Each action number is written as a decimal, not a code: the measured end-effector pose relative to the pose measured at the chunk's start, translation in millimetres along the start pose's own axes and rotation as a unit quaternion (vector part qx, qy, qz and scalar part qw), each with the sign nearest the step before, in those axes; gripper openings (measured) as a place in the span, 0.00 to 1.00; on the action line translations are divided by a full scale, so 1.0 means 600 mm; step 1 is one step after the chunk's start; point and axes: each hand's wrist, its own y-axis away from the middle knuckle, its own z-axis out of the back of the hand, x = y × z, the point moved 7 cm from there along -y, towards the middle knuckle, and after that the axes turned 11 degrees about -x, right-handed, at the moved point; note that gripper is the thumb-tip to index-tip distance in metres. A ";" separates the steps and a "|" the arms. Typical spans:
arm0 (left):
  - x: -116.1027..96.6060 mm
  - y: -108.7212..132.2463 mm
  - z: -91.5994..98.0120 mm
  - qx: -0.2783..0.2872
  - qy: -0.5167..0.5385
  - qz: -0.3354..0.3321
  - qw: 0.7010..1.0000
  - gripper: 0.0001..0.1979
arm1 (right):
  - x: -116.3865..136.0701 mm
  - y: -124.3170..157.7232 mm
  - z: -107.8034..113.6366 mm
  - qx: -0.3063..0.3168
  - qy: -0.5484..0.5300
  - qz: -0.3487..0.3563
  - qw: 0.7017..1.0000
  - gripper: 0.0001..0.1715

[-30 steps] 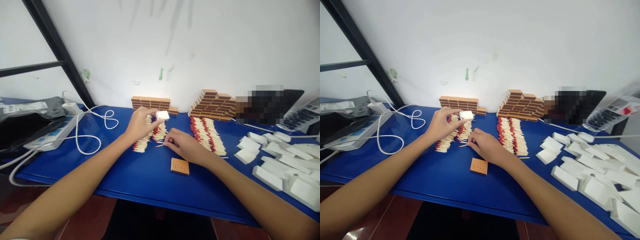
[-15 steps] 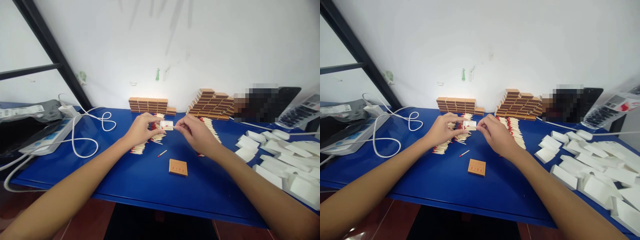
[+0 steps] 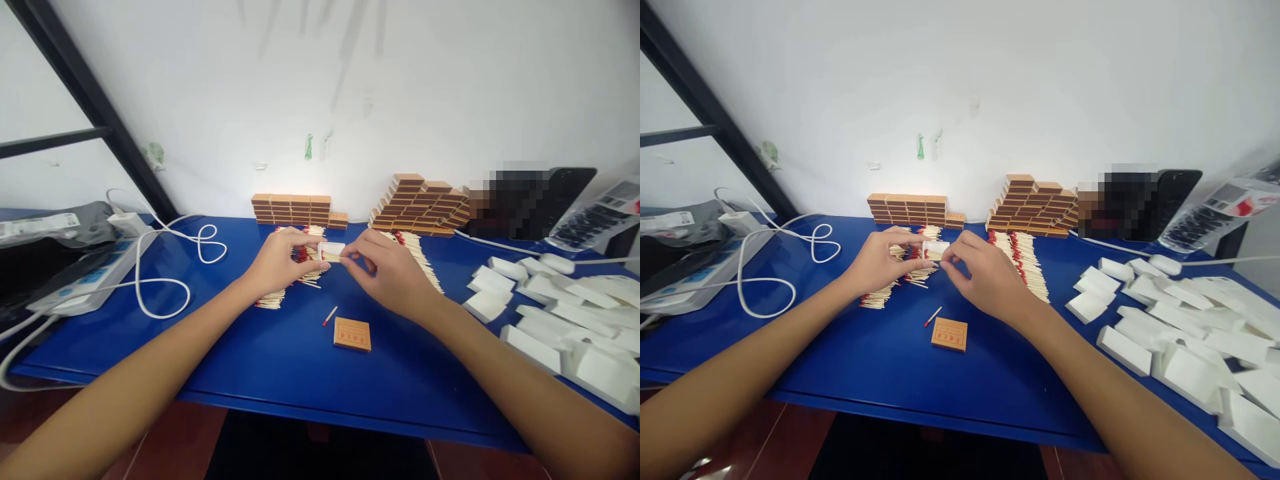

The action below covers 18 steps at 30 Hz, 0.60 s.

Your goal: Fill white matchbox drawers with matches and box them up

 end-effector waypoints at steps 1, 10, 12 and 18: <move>0.002 -0.001 0.002 -0.005 -0.006 0.001 1.000 0.21 | 0.002 0.000 -0.003 0.021 -0.025 -0.006 0.999 0.08; 0.002 -0.011 0.019 -0.024 -0.033 0.006 0.999 0.19 | 0.001 0.037 -0.062 0.284 -0.163 -0.077 0.942 0.05; 0.000 -0.011 0.020 -0.027 -0.032 0.006 0.999 0.18 | 0.004 0.039 -0.066 0.297 -0.161 -0.081 0.938 0.05; -0.008 -0.012 0.022 -0.037 -0.035 -0.010 0.999 0.14 | 0.018 0.034 -0.083 0.252 -0.113 -0.085 0.957 0.07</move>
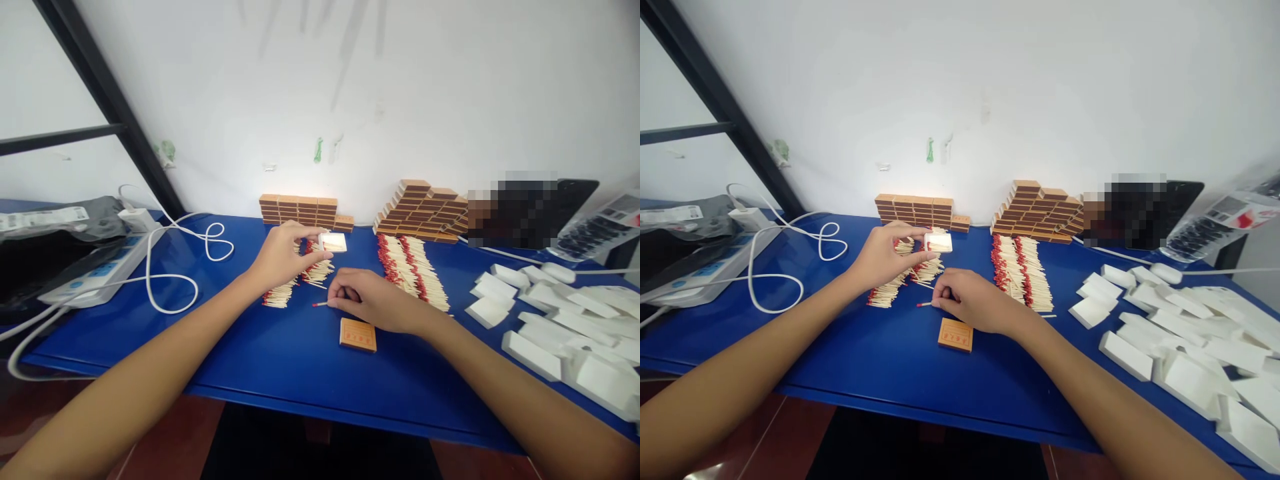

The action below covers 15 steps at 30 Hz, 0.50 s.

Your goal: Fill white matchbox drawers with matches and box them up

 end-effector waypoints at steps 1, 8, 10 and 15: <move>0.000 0.000 0.001 -0.004 -0.001 0.002 1.000 0.15 | 0.000 -0.004 -0.002 -0.023 0.006 0.002 1.000 0.08; 0.001 -0.002 0.005 -0.016 0.002 -0.003 1.000 0.15 | -0.018 -0.019 -0.015 -0.111 0.036 -0.028 0.993 0.01; 0.003 -0.003 0.006 -0.019 0.001 0.004 1.000 0.14 | -0.020 -0.018 -0.014 -0.112 0.048 -0.036 0.992 0.03; 0.002 -0.002 0.005 -0.014 0.001 -0.003 1.000 0.15 | -0.018 -0.017 -0.015 -0.083 0.058 -0.036 0.994 0.06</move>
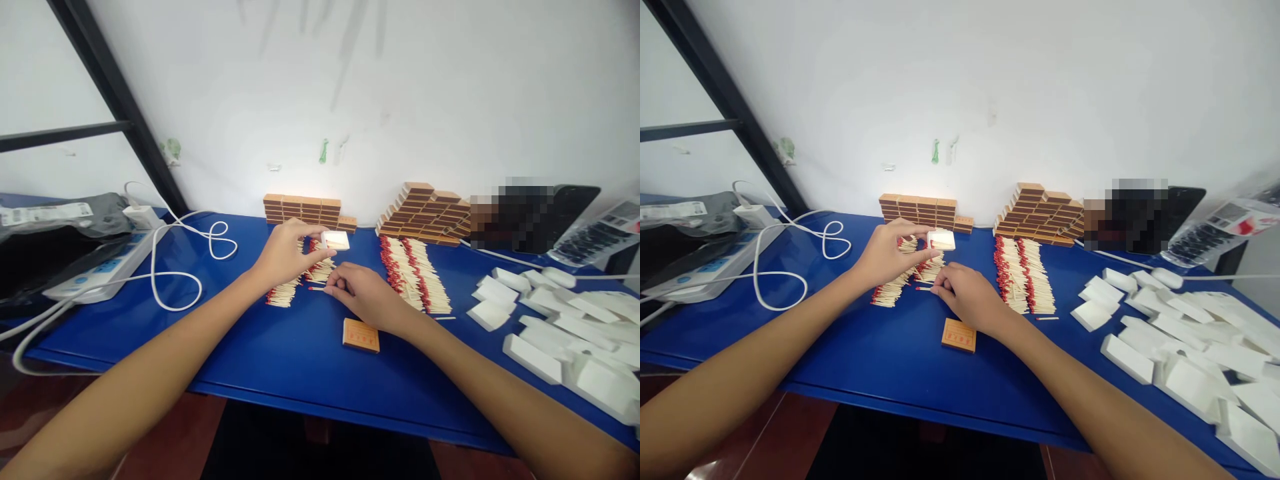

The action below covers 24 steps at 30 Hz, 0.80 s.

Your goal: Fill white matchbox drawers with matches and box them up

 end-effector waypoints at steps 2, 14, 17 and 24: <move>0.000 0.000 -0.001 0.005 -0.009 -0.014 1.000 0.15 | 0.000 0.003 0.002 0.008 0.003 0.012 1.000 0.07; 0.009 0.010 -0.015 0.036 -0.012 -0.016 0.999 0.21 | -0.012 -0.001 0.121 -0.178 0.033 0.065 0.981 0.04; 0.004 0.017 -0.023 0.048 0.028 0.001 0.998 0.22 | -0.017 -0.002 0.121 -0.196 0.054 0.055 0.978 0.04; -0.009 0.023 -0.030 0.058 0.070 0.008 0.996 0.22 | -0.013 0.005 0.111 -0.236 0.049 0.106 0.965 0.04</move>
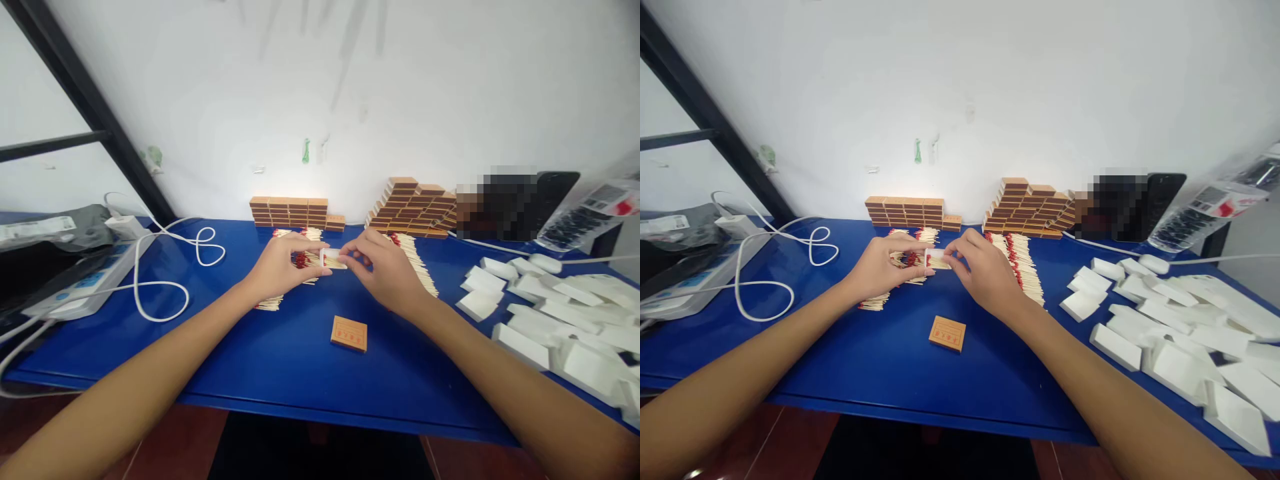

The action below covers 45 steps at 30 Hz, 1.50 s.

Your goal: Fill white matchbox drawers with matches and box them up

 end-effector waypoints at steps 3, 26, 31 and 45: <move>0.009 -0.006 0.010 -0.023 -0.024 0.015 0.999 0.22 | 0.009 -0.002 0.010 -0.040 -0.009 0.014 0.999 0.04; 0.017 -0.020 0.034 -0.071 -0.085 -0.004 0.994 0.19 | 0.030 0.035 -0.095 0.197 -0.057 -0.027 0.978 0.02; 0.018 -0.019 0.034 -0.068 -0.088 0.001 0.994 0.19 | 0.032 0.037 -0.095 0.200 -0.065 -0.025 0.977 0.04; 0.020 -0.019 0.035 -0.071 -0.093 0.000 0.993 0.19 | 0.035 0.040 -0.102 0.245 -0.053 -0.040 0.967 0.04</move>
